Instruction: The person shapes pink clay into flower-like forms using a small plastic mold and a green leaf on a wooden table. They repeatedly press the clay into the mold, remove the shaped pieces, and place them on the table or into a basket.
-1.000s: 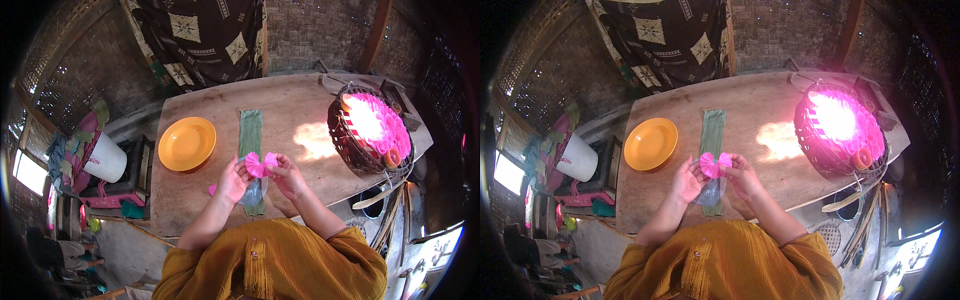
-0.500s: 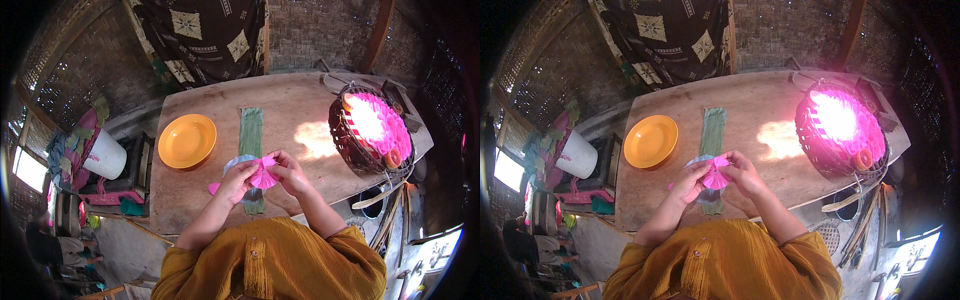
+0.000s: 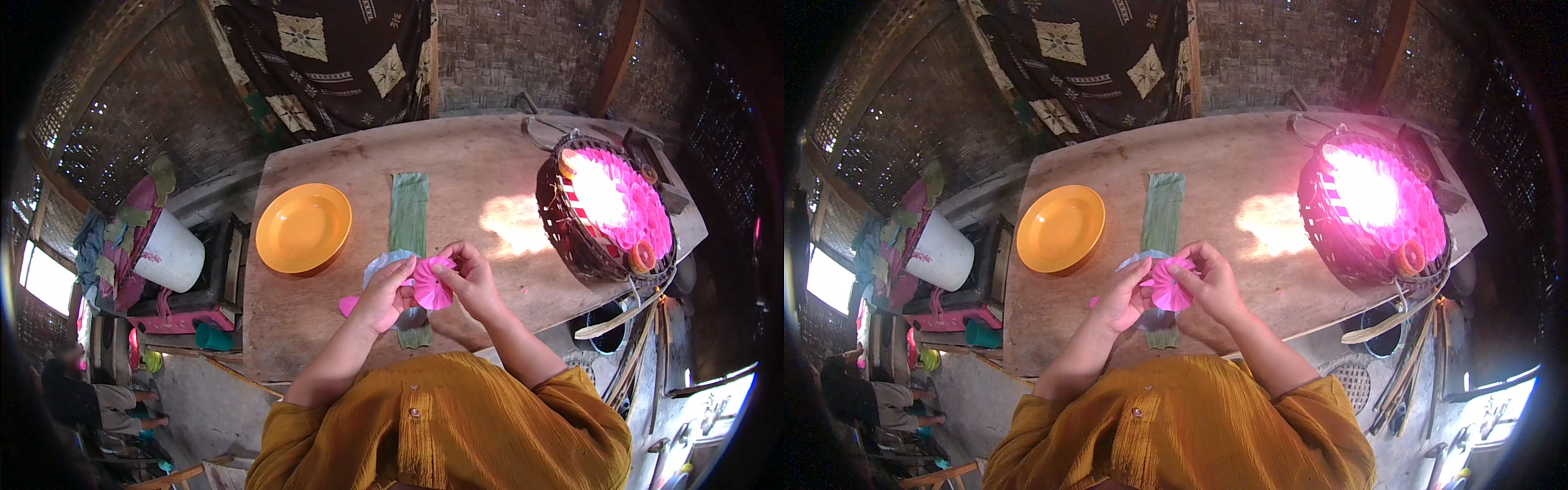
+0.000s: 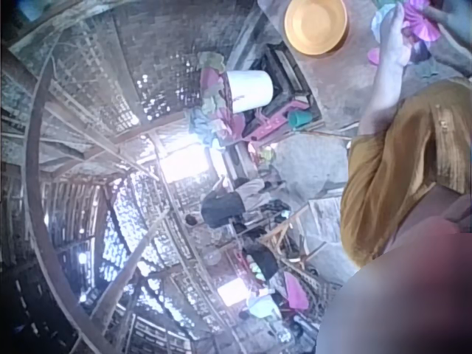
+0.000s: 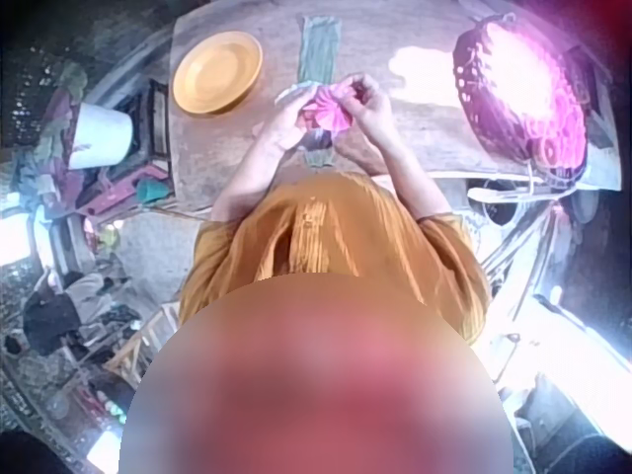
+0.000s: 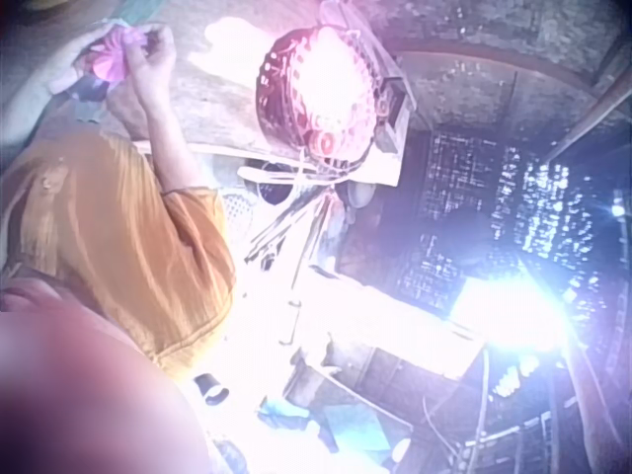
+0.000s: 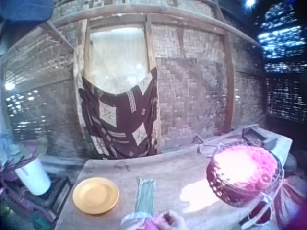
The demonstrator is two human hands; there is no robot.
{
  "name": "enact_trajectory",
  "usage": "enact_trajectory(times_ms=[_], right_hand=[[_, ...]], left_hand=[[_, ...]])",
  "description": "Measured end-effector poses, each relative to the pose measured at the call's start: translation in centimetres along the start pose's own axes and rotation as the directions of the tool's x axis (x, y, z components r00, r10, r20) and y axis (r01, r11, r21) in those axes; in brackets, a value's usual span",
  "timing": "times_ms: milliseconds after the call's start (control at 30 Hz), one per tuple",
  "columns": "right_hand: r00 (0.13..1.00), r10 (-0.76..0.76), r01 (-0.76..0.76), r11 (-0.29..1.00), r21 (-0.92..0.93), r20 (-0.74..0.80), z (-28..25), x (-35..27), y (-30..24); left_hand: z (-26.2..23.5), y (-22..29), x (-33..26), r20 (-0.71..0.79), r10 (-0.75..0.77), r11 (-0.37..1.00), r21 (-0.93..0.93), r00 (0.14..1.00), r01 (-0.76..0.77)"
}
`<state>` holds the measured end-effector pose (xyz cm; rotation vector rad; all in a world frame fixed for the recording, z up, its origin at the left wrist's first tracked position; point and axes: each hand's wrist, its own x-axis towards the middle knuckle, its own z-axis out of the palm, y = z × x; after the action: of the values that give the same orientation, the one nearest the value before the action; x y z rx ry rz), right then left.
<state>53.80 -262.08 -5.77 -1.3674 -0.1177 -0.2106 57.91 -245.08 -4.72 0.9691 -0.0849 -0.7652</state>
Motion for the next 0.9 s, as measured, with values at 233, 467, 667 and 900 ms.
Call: enact_trajectory(times_ms=[233, 467, 667, 900], right_hand=[[0.989, -0.124, 0.129, 0.989, -0.074, 0.075, 0.0, 0.3, -0.1], [0.989, -0.104, 0.138, 0.889, -0.436, 0.101, -0.4, 0.7, -1.1], [0.984, -0.116, -0.020, 0.693, -0.721, -0.138, -2.8, 3.7, -0.6], [0.943, -0.123, -0.030, 0.894, -0.448, -0.308, -9.6, 8.8, 3.1]], left_hand=[[0.1, 0.4, -0.1, 0.031, 0.049, 0.981, 0.185, 0.998, -0.054], [-0.1, 0.6, 0.0, 0.009, 0.209, 0.858, 0.478, 0.978, -0.188], [-0.4, 0.7, 0.4, -0.060, 0.294, 0.868, 0.434, 0.954, -0.241], [-3.1, 2.3, -0.4, -0.154, 0.426, 0.806, 0.512, 0.891, -0.297]])
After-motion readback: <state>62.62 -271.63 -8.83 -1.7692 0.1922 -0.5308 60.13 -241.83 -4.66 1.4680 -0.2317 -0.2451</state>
